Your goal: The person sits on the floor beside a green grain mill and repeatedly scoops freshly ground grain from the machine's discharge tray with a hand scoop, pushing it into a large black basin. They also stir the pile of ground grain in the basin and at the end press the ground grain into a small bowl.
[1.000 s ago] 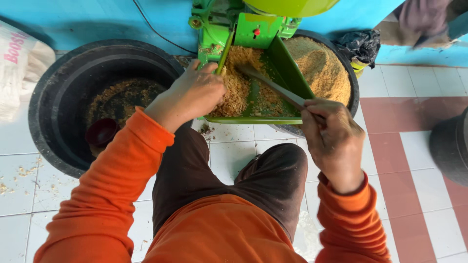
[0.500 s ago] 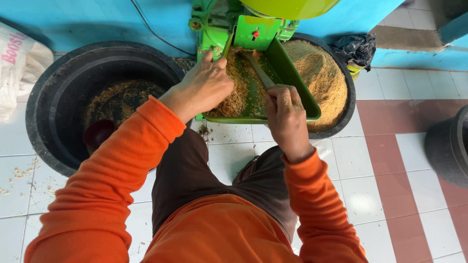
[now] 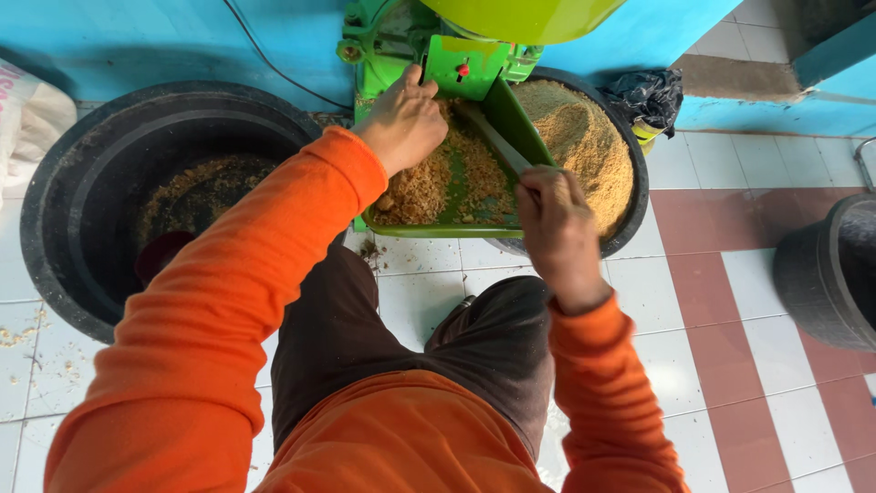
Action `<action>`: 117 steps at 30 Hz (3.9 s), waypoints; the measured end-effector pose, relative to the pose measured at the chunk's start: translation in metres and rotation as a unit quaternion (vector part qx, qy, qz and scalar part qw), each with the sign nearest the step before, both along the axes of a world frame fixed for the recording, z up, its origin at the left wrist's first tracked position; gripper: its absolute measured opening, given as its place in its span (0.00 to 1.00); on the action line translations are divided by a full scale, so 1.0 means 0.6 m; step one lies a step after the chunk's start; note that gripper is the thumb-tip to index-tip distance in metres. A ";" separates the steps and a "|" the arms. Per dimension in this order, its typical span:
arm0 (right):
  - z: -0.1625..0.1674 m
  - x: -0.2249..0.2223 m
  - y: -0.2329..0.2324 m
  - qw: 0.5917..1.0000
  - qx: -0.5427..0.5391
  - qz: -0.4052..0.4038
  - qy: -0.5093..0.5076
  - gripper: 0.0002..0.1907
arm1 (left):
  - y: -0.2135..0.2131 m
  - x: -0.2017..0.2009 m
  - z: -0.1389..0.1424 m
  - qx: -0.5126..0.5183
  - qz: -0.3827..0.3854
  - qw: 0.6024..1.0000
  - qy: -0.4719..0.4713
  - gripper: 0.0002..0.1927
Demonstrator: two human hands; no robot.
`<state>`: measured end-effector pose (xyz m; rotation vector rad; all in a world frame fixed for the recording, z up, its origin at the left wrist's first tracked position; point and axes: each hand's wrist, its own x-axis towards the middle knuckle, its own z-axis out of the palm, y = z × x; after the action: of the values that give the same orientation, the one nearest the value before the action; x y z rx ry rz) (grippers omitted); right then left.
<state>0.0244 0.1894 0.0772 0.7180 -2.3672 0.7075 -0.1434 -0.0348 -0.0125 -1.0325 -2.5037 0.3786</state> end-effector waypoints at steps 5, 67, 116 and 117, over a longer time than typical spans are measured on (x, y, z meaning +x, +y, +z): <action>0.019 0.041 0.016 0.998 -0.052 -0.013 0.021 0.05 | -0.004 -0.005 -0.006 -0.027 0.019 0.998 -0.060 0.12; 0.060 0.094 0.064 0.997 0.007 -0.079 -0.013 0.06 | -0.040 0.159 0.023 0.179 0.083 0.966 -0.168 0.06; 0.125 0.170 0.163 0.978 -0.156 -0.092 -0.106 0.09 | -0.010 -0.036 0.084 0.068 -0.003 0.966 -0.250 0.08; 0.122 0.170 0.166 0.976 -0.161 -0.100 -0.107 0.09 | -0.014 -0.044 0.080 0.086 -0.008 0.972 -0.219 0.08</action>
<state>0.1263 0.2893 0.1502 0.2712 -2.3880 1.0895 -0.1700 -0.0430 0.0354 -1.1664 -2.8454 -0.0858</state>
